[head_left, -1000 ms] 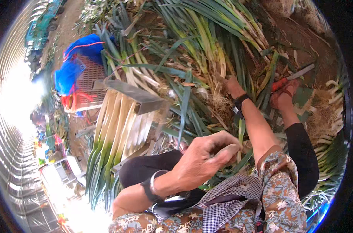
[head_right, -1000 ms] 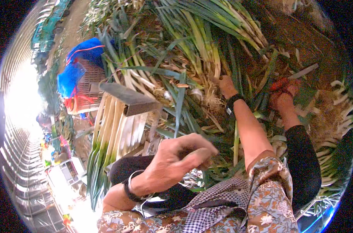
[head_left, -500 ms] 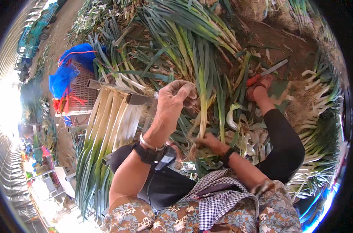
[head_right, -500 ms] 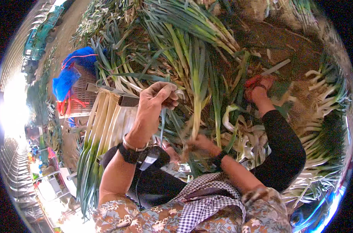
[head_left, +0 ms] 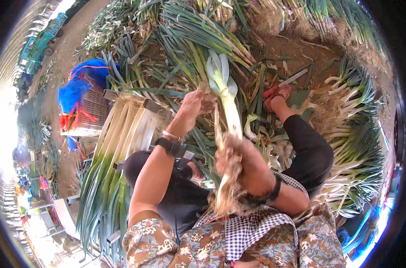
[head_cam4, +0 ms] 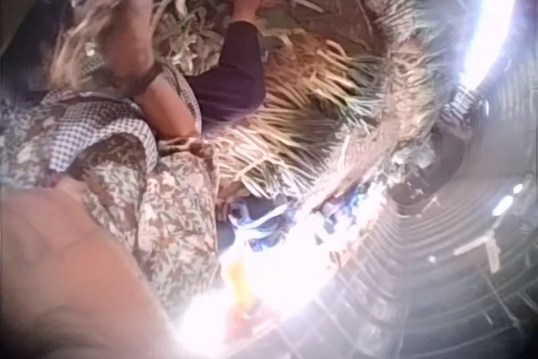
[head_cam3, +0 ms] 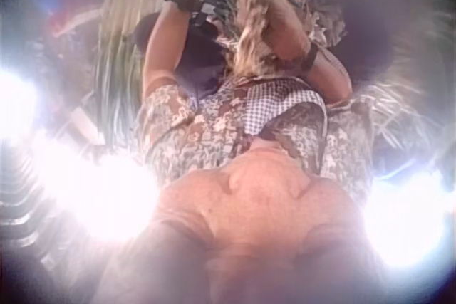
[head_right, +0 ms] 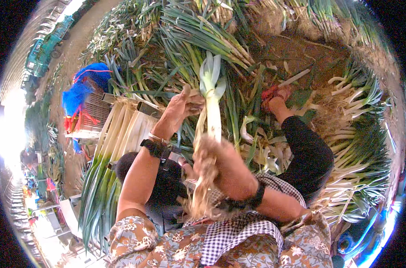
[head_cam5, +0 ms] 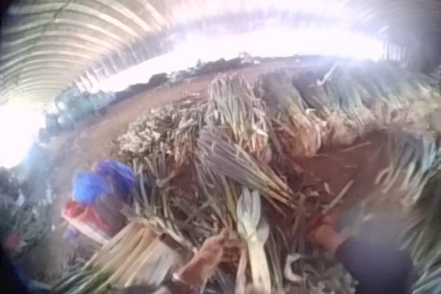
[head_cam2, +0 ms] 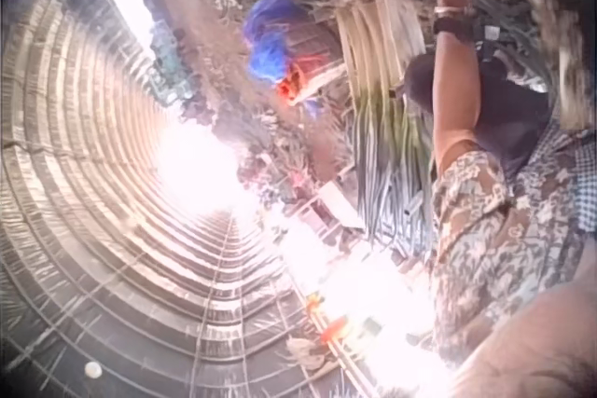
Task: The recorder is peeling, trimming, and sorting leeks or scallions into bundles within an agricultural processing area.
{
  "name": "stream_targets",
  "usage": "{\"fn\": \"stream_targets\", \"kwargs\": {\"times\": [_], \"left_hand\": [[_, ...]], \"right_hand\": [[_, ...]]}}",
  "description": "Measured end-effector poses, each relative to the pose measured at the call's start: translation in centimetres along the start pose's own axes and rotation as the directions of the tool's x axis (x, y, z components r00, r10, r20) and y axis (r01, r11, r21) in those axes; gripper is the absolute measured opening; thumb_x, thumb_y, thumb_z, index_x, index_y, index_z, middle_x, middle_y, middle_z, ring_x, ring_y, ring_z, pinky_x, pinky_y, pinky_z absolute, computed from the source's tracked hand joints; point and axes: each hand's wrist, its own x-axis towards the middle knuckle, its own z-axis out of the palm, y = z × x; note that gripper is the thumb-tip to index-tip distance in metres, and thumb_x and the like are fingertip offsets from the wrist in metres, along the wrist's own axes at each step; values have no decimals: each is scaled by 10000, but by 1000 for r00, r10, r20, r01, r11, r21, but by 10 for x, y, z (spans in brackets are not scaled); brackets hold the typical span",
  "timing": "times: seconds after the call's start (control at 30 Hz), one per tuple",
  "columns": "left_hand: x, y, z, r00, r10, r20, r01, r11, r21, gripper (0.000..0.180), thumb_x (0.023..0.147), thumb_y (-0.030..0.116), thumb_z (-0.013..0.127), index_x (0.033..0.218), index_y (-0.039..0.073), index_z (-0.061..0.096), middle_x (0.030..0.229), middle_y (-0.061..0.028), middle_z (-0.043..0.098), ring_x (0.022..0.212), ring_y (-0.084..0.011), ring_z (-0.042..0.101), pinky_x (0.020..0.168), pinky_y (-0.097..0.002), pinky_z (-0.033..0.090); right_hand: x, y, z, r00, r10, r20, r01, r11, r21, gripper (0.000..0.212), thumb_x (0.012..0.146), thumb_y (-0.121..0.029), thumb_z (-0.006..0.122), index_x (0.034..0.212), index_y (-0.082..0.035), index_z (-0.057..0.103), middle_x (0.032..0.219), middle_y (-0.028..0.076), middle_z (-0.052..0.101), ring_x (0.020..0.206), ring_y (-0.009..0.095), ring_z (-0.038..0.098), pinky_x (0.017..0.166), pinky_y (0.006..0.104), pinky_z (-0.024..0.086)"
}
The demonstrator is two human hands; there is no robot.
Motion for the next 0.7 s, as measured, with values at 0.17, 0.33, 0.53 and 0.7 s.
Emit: {"fn": "stream_targets", "kwargs": {"times": [0.17, 0.33, 0.53, 0.7], "left_hand": [[-22, 34, 38, 985, 162, 58, -137, 944, -301, 416, 950, 331, 531, 1210, 7, 511, 1037, -72, 608, 912, -185, 605, 835, -353, 497], [-22, 61, 26, 899, 437, -27, -395, 783, -480, 344, 912, 239, 603, 1161, 7, 546, 1001, -76, 619, 893, -177, 610, 795, -319, 511], [-40, 80, 14, 899, 436, -40, -435, 879, -194, 351, 855, 262, 684, 1107, 38, 590, 895, -18, 637, 773, -127, 621, 658, -284, 516], [-44, 78, 16, 787, 589, -184, -611, 785, -99, 269, 845, 254, 703, 960, 14, 661, 799, -2, 636, 661, -67, 580, 593, -243, 488]], "right_hand": [[-22, 39, -15, 981, -137, 136, 169, 949, -266, 225, 910, -226, 611, 982, -44, 501, 757, 36, 530, 581, 130, 555, 507, 281, 475], [21, 25, -45, 938, 18, 347, 141, 893, -427, 209, 894, -169, 627, 1011, -34, 519, 826, 33, 564, 706, 125, 575, 646, 284, 493], [69, 25, -68, 935, -137, 327, 343, 580, -738, 344, 884, -264, 641, 1112, -30, 536, 992, 24, 587, 930, 107, 537, 836, 275, 442], [108, -6, -7, 712, -504, 490, 701, 460, -545, 460, 889, -359, 632, 1138, 19, 551, 1094, 75, 593, 1035, 136, 517, 924, 301, 393]]}}
